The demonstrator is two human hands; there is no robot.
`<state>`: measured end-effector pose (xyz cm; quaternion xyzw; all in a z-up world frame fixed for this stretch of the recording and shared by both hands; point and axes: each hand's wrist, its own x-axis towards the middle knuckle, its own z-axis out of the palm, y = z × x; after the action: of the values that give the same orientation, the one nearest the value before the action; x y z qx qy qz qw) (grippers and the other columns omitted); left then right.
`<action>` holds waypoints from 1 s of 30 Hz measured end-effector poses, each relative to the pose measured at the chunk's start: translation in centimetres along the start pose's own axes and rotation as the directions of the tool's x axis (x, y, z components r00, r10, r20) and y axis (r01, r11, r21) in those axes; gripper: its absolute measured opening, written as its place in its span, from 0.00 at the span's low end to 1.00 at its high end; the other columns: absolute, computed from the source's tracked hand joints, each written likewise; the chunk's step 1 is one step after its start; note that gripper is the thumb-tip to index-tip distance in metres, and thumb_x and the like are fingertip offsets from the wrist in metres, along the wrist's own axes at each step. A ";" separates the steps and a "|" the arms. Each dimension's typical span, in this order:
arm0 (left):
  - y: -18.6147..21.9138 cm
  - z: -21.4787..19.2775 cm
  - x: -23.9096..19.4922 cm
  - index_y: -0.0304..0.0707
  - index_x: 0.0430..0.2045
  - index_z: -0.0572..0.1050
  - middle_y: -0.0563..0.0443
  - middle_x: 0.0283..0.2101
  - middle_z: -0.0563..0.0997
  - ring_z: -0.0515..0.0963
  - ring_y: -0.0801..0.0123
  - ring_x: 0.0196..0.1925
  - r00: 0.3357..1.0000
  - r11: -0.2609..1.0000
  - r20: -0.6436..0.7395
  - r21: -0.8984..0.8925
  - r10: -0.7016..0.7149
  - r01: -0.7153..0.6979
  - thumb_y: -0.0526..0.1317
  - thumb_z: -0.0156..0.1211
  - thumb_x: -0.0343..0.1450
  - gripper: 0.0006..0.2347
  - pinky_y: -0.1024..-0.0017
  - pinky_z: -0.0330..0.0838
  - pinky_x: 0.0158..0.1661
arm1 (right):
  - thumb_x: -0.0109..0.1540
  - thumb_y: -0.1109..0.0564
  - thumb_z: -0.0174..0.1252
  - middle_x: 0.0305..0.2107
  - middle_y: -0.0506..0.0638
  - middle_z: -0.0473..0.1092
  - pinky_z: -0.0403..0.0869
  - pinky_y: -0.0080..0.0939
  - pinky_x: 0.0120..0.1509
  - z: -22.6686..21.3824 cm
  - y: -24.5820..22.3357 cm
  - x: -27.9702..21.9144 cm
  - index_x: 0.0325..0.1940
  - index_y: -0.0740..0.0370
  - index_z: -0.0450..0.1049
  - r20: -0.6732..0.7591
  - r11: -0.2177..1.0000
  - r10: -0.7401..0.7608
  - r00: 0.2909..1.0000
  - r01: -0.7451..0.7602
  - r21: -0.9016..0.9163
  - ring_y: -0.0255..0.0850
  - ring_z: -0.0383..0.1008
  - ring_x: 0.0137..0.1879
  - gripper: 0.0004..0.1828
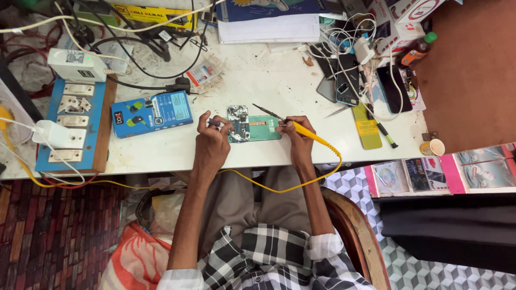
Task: The person uses a soldering iron and solder wire to apply solder to a green circuit board placed on a workbench. They repeatedly heat specific points on the board and feed solder to create joints, occasionally adjusting the board's position.
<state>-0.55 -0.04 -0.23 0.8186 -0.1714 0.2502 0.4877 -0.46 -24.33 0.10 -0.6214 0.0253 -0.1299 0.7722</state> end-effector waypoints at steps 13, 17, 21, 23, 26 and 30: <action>0.0 0.1 0.0 0.29 0.58 0.42 0.42 0.38 0.80 0.83 0.55 0.32 0.999 0.999 -0.020 0.006 0.041 -0.041 0.25 0.53 0.77 0.24 0.64 0.77 0.34 | 0.64 0.70 0.60 0.31 0.54 0.76 0.78 0.36 0.44 -1.1 1.4 0.4 0.40 0.71 0.74 0.078 1.000 0.003 0.997 -0.002 -0.021 0.38 0.79 0.36 0.02; 0.1 0.0 0.1 0.29 0.59 0.41 0.43 0.38 0.79 0.82 0.56 0.32 1.000 1.000 0.001 0.008 0.027 -0.027 0.25 0.52 0.78 0.24 0.66 0.77 0.34 | 0.64 0.71 0.60 0.31 0.54 0.76 0.78 0.36 0.44 -1.1 1.3 0.4 0.41 0.72 0.74 0.082 1.000 -0.009 0.997 0.011 -0.015 0.38 0.79 0.36 0.03; 0.3 -0.1 0.0 0.30 0.59 0.41 0.42 0.38 0.79 0.83 0.56 0.33 0.999 0.999 -0.019 -0.007 0.037 -0.037 0.25 0.51 0.78 0.24 0.65 0.77 0.35 | 0.64 0.71 0.60 0.31 0.54 0.76 0.80 0.37 0.45 -0.9 1.4 0.4 0.40 0.71 0.74 0.085 1.000 -0.003 0.996 0.005 -0.021 0.37 0.79 0.36 0.02; 0.5 0.0 0.1 0.29 0.59 0.41 0.41 0.38 0.79 0.83 0.55 0.33 0.999 0.999 -0.016 -0.012 0.032 -0.032 0.25 0.51 0.78 0.24 0.66 0.77 0.35 | 0.63 0.71 0.60 0.31 0.54 0.77 0.81 0.37 0.46 -1.0 1.2 0.5 0.39 0.71 0.74 0.088 0.999 -0.011 0.996 0.014 -0.035 0.37 0.79 0.36 0.02; 0.4 -0.1 0.2 0.29 0.59 0.40 0.41 0.39 0.79 0.82 0.55 0.33 1.000 1.000 -0.006 -0.010 0.026 -0.026 0.25 0.51 0.78 0.25 0.65 0.77 0.35 | 0.62 0.71 0.61 0.31 0.54 0.77 0.80 0.35 0.45 -0.9 1.3 0.4 0.38 0.70 0.74 0.091 0.997 -0.010 0.996 0.017 -0.072 0.37 0.80 0.36 0.03; 0.3 -0.1 0.1 0.29 0.59 0.39 0.41 0.39 0.79 0.81 0.55 0.32 0.999 0.999 0.006 0.005 0.036 -0.036 0.25 0.52 0.78 0.25 0.65 0.76 0.35 | 0.62 0.71 0.62 0.30 0.53 0.77 0.79 0.34 0.44 -1.0 1.4 0.3 0.37 0.70 0.74 0.104 0.993 -0.009 0.995 0.021 -0.115 0.36 0.80 0.35 0.04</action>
<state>-0.64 -0.10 0.04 0.8174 -0.1868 0.2568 0.4806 -0.16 -25.07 -1.43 -0.6712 -0.0118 -0.1015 0.7342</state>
